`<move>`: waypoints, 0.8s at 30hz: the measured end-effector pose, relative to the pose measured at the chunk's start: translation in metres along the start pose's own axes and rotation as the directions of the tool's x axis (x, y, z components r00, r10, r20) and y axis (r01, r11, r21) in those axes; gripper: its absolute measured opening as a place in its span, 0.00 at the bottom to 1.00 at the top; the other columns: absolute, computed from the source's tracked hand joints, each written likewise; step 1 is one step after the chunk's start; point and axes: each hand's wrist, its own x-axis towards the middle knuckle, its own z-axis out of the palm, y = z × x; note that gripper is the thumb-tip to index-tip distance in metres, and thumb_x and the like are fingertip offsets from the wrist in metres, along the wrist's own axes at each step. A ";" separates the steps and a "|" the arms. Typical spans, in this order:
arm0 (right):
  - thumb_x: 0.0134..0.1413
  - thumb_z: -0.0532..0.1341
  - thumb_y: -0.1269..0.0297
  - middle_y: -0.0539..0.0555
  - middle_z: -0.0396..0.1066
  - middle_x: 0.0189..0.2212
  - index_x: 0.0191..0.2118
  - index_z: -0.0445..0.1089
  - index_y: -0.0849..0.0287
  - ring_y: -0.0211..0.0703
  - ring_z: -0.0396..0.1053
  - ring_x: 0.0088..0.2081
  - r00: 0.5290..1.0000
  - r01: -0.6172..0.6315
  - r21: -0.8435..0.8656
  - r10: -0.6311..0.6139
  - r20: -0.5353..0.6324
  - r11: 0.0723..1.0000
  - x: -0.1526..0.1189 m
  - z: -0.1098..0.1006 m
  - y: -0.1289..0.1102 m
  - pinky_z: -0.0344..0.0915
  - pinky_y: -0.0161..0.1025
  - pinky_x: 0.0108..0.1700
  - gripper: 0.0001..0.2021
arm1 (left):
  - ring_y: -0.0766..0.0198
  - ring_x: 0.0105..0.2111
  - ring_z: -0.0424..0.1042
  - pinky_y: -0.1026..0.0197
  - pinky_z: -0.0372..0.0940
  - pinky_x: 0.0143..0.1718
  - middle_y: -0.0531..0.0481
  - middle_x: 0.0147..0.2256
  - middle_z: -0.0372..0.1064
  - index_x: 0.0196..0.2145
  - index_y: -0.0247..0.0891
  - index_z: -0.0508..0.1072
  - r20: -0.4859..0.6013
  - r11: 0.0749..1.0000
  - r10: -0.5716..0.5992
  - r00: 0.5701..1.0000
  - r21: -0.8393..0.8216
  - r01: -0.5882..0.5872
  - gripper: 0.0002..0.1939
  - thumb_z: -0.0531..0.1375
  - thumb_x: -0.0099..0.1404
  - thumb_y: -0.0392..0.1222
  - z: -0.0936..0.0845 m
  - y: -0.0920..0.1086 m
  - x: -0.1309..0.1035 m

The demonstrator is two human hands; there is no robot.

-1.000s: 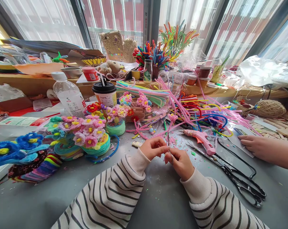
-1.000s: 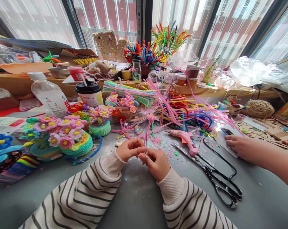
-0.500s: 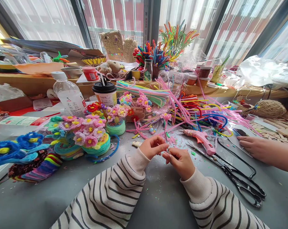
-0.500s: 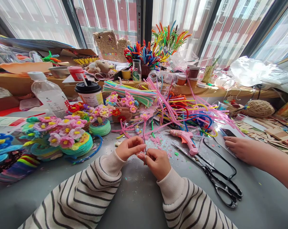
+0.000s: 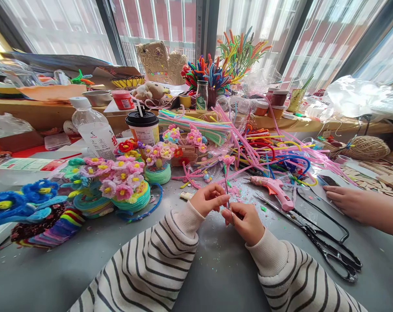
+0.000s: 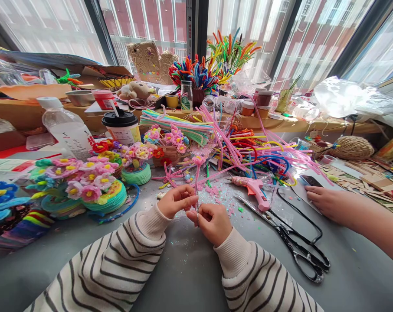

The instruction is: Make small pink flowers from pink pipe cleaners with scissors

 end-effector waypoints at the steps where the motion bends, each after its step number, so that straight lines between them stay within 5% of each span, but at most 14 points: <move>1: 0.45 0.48 0.49 0.45 0.49 0.08 0.11 0.59 0.62 0.29 0.46 0.14 1.000 -0.001 0.006 0.001 0.014 1.000 0.000 0.000 0.001 0.46 0.30 0.17 0.23 | 0.76 0.16 0.57 0.70 0.52 0.17 0.57 0.15 0.59 0.20 0.34 0.59 0.002 1.000 0.002 1.000 -0.001 -0.002 0.16 0.60 0.41 0.47 0.000 0.000 0.000; 17: 0.44 0.49 0.49 0.45 0.47 0.10 0.12 0.57 0.61 0.30 0.46 0.15 1.000 -0.017 0.027 0.017 0.003 1.000 0.000 -0.001 0.000 0.46 0.31 0.18 0.22 | 0.75 0.16 0.57 0.69 0.53 0.18 0.58 0.15 0.58 0.20 0.34 0.59 0.068 1.000 -0.002 0.998 0.026 0.000 0.15 0.59 0.42 0.47 0.000 0.000 0.000; 24: 0.43 0.53 0.56 0.47 0.54 0.09 0.11 0.47 0.58 0.31 0.51 0.14 0.997 0.004 0.061 0.001 -0.073 0.998 0.001 0.001 0.001 0.49 0.30 0.18 0.20 | 0.75 0.16 0.57 0.69 0.53 0.19 0.57 0.15 0.58 0.20 0.34 0.59 0.055 0.999 -0.019 0.998 0.037 0.017 0.17 0.59 0.41 0.49 0.000 0.001 0.000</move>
